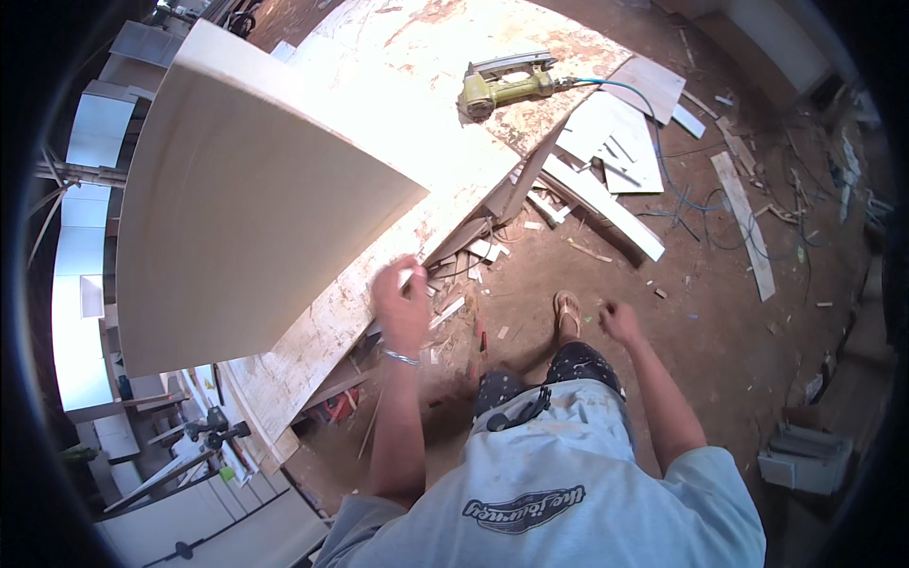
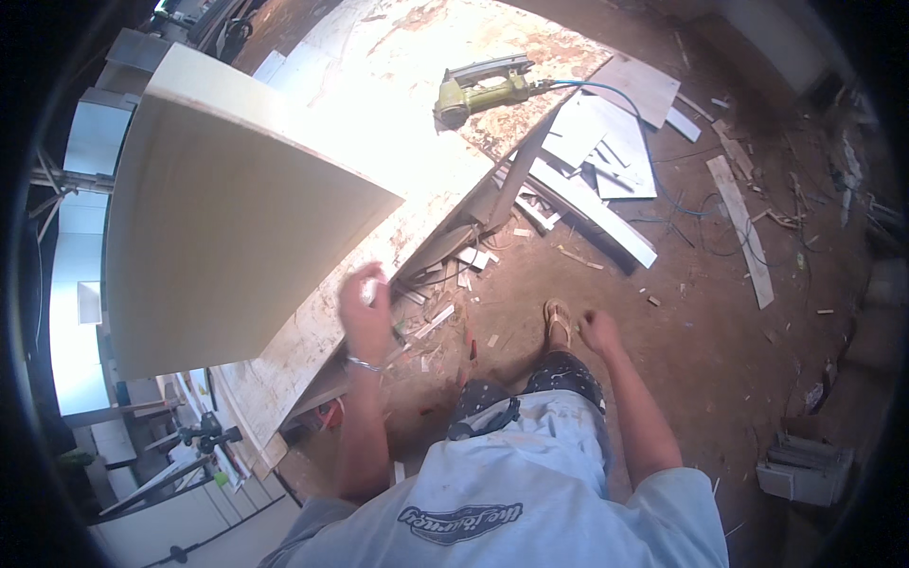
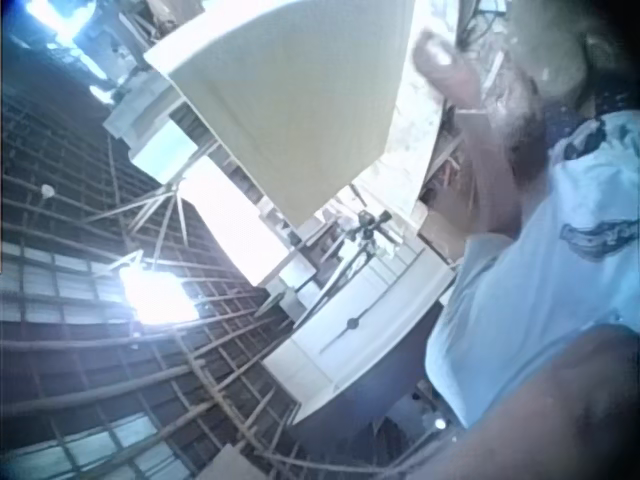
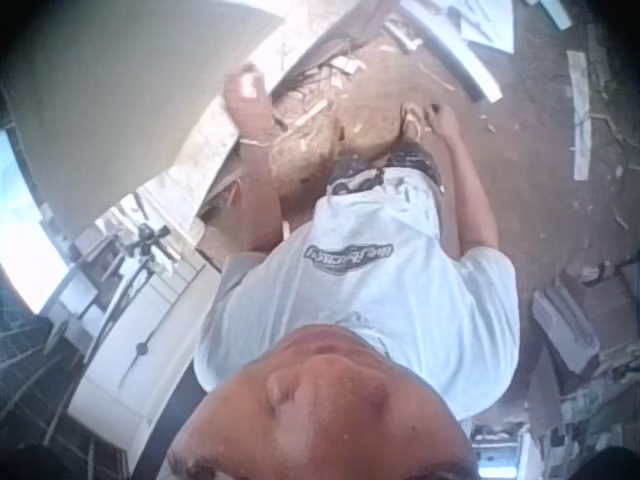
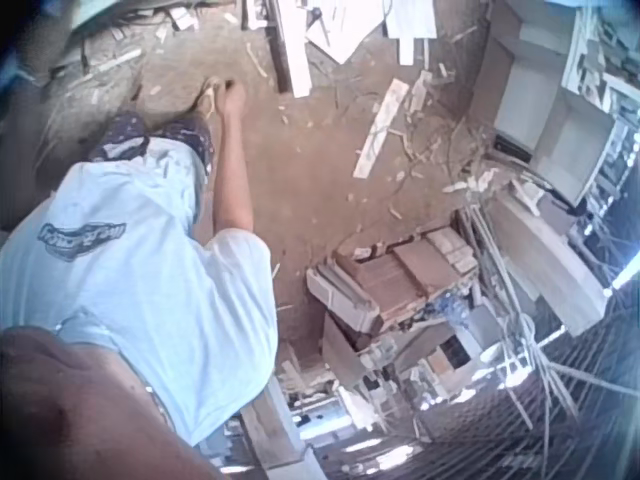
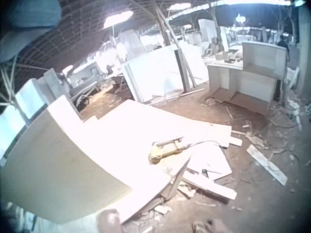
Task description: The person assembles a wooden box by using a pneumatic nail gun to attach wooden panels together, trims the edges with a knife and pliers, and then uses a power drill to drive a screw into one side.
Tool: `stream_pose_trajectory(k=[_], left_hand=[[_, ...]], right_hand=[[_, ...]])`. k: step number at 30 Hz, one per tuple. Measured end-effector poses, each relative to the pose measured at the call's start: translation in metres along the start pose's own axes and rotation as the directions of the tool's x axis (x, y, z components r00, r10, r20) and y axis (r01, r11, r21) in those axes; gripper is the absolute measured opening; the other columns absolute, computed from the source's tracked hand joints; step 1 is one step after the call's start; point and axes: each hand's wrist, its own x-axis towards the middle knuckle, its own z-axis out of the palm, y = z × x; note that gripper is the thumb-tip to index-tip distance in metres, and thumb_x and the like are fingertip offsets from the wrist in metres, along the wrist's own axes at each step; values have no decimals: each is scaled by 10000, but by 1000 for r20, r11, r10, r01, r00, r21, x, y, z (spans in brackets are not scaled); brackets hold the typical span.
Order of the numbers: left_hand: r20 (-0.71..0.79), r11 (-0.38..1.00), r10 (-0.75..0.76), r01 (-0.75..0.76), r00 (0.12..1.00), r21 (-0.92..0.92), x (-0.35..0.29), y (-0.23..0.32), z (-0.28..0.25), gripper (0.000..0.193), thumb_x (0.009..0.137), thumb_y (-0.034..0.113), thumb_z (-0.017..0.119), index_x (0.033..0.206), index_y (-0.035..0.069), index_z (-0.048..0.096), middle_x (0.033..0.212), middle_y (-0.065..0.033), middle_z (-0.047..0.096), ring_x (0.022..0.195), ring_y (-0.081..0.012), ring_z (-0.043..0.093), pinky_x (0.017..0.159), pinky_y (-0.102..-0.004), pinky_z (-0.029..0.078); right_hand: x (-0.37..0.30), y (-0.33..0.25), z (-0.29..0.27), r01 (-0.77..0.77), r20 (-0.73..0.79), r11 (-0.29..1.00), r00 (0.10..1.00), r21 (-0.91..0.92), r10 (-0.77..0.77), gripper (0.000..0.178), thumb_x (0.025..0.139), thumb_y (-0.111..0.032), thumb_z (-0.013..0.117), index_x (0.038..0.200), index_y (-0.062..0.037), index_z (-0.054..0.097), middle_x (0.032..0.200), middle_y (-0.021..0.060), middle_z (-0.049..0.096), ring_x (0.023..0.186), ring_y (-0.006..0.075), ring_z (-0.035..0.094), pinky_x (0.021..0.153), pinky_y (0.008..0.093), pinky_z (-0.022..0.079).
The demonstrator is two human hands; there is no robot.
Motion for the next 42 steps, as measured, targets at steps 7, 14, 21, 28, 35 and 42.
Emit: stream_pose_trajectory(k=[7, 14, 21, 28, 35, 42], left_hand=[[-558, 883, 366, -89, 745, 460, 196, 49, -148, 259, 1006, 212, 570, 1133, 10, 670, 1153, -121, 667, 1073, -256, 623, 936, -373, 490], [-583, 774, 521, -56, 623, 631, 304, 54, -181, 463, 1052, 320, 365, 1092, 16, 712, 1050, -141, 711, 991, -297, 635, 893, -426, 480], [-670, 708, 543, 154, 506, 690, 314, 41, -171, 540, 1061, 280, 250, 937, 53, 724, 949, -92, 711, 908, -248, 656, 830, -381, 522], [-595, 596, 614, 190, 519, 780, 314, 50, -166, 375, 1031, 202, 386, 949, -28, 670, 940, -128, 693, 830, -247, 683, 745, -354, 588], [-809, 882, 354, 121, 470, 456, 326, 41, -158, 572, 1044, 340, 233, 1004, -29, 668, 992, -140, 658, 929, -250, 620, 852, -382, 492], [-783, 799, 346, 275, 517, 535, 278, 73, -158, 586, 1081, 385, 225, 1334, -56, 517, 1350, -186, 551, 1292, -281, 492, 1142, -417, 320]], right_hand=[[48, -361, -74, 702, -90, 631, 689, 331, -720, 413, 959, -231, 594, 1325, -41, 575, 1295, 182, 620, 1173, 306, 616, 991, 402, 507], [22, -530, -78, 896, -227, 270, 361, 351, -905, 620, 930, -195, 621, 1492, -69, 392, 1428, 226, 438, 1300, 397, 455, 1090, 451, 401], [24, -547, -83, 891, -140, 318, 377, 323, -916, 669, 922, -167, 641, 1505, -35, 343, 1395, 257, 410, 1245, 416, 433, 1050, 463, 400], [39, -562, -102, 844, 49, 353, 365, 403, -930, 721, 922, -144, 623, 1529, -8, 258, 1409, 257, 398, 1250, 420, 431, 1039, 464, 410], [120, -519, -106, 699, 304, 549, 458, 459, -836, 579, 980, -170, 575, 1490, 15, 372, 1139, 221, 662, 1026, 336, 661, 903, 393, 519], [157, -450, -93, 827, 859, 552, 207, 101, -468, 318, 970, -319, 585, 880, -27, 671, 776, 208, 664, 750, 402, 647, 688, 493, 499]])
